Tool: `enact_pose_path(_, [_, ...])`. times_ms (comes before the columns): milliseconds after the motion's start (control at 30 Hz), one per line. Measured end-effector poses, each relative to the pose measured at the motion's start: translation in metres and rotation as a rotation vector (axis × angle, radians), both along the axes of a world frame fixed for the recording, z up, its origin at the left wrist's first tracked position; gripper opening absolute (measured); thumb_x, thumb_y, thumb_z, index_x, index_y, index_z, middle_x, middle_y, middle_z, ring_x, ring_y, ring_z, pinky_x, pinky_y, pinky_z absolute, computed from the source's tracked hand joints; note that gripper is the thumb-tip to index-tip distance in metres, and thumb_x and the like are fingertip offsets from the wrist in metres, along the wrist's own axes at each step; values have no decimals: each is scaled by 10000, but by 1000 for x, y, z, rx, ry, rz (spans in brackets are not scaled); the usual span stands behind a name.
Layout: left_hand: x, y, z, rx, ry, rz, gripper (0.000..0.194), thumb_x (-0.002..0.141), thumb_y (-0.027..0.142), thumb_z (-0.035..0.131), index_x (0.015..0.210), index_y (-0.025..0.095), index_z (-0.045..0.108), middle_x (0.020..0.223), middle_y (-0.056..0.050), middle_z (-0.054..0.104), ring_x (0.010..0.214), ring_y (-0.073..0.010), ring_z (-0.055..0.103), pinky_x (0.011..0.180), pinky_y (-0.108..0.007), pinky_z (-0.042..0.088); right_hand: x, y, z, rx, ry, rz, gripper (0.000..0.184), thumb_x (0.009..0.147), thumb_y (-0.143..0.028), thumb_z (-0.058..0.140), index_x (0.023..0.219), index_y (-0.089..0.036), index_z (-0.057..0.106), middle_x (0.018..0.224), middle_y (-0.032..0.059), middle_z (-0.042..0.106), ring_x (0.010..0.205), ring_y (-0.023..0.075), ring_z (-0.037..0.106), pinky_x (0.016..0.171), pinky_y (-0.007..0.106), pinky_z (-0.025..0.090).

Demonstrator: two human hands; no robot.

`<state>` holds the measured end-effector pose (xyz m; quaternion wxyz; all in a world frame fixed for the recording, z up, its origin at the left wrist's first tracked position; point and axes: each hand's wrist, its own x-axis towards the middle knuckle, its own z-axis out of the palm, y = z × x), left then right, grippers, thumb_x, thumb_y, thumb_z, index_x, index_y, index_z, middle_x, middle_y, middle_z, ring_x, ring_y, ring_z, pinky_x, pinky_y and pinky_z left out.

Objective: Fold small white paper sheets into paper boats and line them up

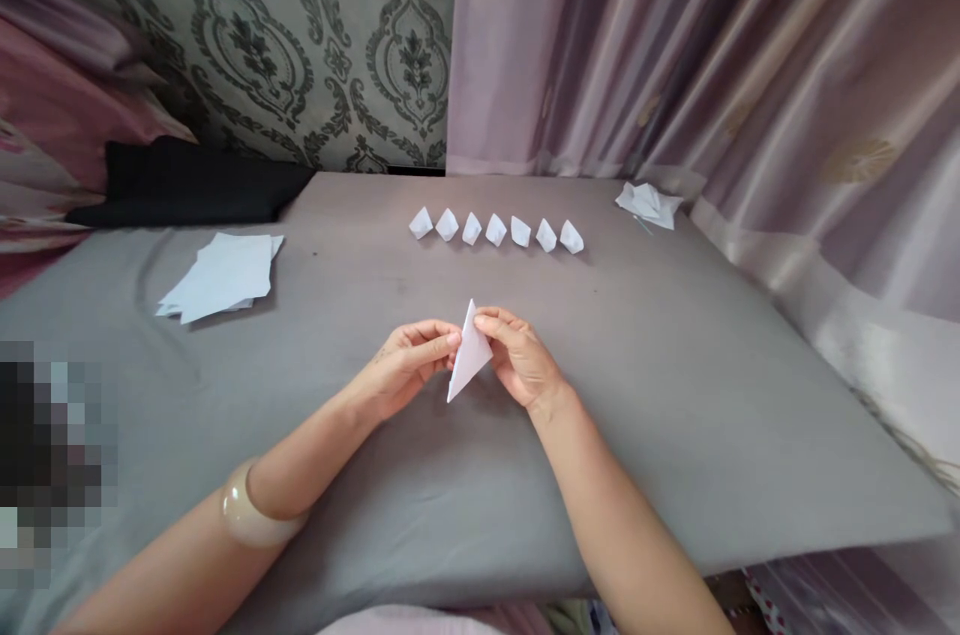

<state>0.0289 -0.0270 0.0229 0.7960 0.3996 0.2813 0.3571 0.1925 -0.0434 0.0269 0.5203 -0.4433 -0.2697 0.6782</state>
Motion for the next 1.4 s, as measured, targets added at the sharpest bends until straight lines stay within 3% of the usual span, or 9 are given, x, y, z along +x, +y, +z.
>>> enact_pose_path(200, [0,-1,0,96,109,76,202,760,342,698,803,145,714,706,-25,641,669,-109,553,678,-247,432,3,0,0,69,-51,38,194,669,-370,745,776,-228,667,685,-32,643,669,149,599,717,329,484])
enact_pose_path(367, [-2,0,0,448,401,217,184,785,303,646,888,160,698,832,-42,665,761,-142,568,747,-266,439,2,-2,3,287,-423,-35,169,736,-388,695,790,-228,690,762,-11,646,731,140,574,741,294,456])
enact_pose_path(633, [-6,2,-4,614,548,101,108,788,248,578,803,156,632,691,8,552,626,-104,484,586,-213,376,-9,-10,12,681,-870,17,128,848,-321,586,827,-253,692,969,27,574,918,155,584,863,314,467])
enact_pose_path(733, [-4,1,-8,744,636,239,56,763,182,552,776,163,604,694,4,553,632,-110,477,583,-218,363,-18,-15,12,745,-986,-49,137,859,-312,584,967,-267,657,1104,42,562,1045,177,560,935,343,450])
enact_pose_path(800, [-4,0,-10,815,709,393,134,718,117,541,827,179,589,732,0,570,648,-117,480,605,-227,377,-24,-19,10,789,-1091,-167,293,816,-331,647,1090,-248,585,1146,74,544,1088,206,534,942,369,449])
enact_pose_path(867, [-5,-1,-11,877,780,518,232,671,64,525,859,195,565,761,-1,579,661,-123,485,628,-237,394,-28,-21,7,811,-1193,-220,338,791,-349,675,1076,-218,548,1069,89,559,1015,213,554,878,363,479])
enact_pose_path(1000, [-6,-3,-14,1030,882,632,234,667,49,513,838,208,524,745,1,556,667,-134,491,642,-250,408,-31,-24,-2,865,-1432,-236,105,860,-286,576,925,-206,561,925,77,592,853,196,582,762,328,482])
enact_pose_path(1200, [-3,-4,-15,1158,948,676,106,762,145,541,841,206,503,743,-22,543,711,-165,500,661,-282,415,-34,-25,-5,924,-1722,-314,133,873,-131,472,869,-194,589,880,73,634,756,186,584,706,317,445])
enact_pose_path(1400, [-5,-2,-16,1067,886,559,407,728,50,467,1118,164,506,997,-100,629,885,-210,565,805,-338,445,-41,-29,-3,995,-1766,-311,124,874,-117,479,886,-183,583,891,79,646,757,185,585,716,319,428])
